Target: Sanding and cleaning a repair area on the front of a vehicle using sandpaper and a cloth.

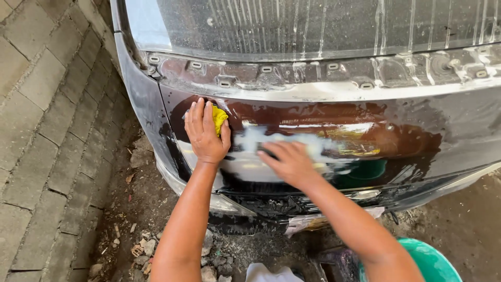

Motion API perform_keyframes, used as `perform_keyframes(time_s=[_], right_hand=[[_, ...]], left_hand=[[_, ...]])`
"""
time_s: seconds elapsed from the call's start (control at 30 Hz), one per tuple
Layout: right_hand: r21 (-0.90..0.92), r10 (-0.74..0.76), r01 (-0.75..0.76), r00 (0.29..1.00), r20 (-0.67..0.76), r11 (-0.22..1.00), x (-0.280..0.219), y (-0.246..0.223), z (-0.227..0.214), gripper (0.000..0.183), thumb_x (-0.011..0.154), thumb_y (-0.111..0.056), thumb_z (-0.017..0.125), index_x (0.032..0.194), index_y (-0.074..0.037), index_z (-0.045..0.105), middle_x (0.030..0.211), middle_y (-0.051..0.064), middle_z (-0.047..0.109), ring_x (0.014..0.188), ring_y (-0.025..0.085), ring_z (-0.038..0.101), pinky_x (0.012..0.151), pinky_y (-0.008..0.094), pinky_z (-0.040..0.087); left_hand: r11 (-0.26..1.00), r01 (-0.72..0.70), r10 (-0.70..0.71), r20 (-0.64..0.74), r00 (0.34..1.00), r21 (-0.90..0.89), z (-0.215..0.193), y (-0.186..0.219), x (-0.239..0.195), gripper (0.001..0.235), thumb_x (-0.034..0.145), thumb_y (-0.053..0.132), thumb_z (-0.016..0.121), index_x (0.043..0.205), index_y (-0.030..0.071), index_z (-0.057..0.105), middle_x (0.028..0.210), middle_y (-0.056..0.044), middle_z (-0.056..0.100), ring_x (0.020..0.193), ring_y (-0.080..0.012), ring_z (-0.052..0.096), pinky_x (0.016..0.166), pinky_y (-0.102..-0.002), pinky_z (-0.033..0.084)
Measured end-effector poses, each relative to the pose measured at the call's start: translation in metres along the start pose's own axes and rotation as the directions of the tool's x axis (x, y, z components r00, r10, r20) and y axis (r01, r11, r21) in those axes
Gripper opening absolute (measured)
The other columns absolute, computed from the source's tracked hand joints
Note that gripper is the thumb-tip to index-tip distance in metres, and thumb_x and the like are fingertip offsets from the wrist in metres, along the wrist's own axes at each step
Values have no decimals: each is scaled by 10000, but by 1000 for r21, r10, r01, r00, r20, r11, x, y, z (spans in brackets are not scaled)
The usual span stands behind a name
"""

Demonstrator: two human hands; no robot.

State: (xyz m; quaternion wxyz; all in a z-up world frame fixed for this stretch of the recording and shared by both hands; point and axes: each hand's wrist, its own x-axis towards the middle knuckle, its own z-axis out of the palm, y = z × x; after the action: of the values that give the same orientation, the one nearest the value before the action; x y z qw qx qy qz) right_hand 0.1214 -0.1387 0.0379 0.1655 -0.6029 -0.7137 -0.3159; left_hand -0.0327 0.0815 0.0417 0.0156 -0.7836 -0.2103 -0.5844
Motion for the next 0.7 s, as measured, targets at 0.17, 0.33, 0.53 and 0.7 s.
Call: perform_keyframes(time_s=[0.17,0.33,0.53,0.7], right_hand=[[56,-38,36,998,43,998,34,-16,16,436,874,-133,631,1306,-199,637,1404,30,600,1236,256,563,985,468,420],[-6,27,-27,996,84,1000,-42,19,-16,500,885,-89,640,1353,-262,666,1382,28,619,1220,243,600,988,442,426],[-111,215,-216,976,-23,970,-101,46,-50,475,817,-131,740,1266,-274,676,1295,0,674,1165,201,647,908,435,400],[-36,15,-16,1000,-27,999,-25,21,-26,409,881,-161,677,1286,-213,683,1342,39,643,1183,254,621,955,444,424]], left_hand=[[1000,-11,11,15,1000,-5,-4,-3,3,607,976,264,681,1490,8,482,1552,-215,463,1448,-436,433,1229,-588,298],[1000,-9,9,14,1000,-6,-1,-1,-1,610,980,266,689,1492,10,480,1560,-214,457,1454,-437,427,1231,-589,293],[1000,29,-29,21,999,4,0,7,0,634,973,267,690,1505,2,468,1568,-221,448,1460,-441,422,1234,-598,281],[995,95,-95,-14,995,26,6,12,-3,639,982,276,689,1515,8,461,1573,-221,443,1470,-447,407,1239,-600,276]])
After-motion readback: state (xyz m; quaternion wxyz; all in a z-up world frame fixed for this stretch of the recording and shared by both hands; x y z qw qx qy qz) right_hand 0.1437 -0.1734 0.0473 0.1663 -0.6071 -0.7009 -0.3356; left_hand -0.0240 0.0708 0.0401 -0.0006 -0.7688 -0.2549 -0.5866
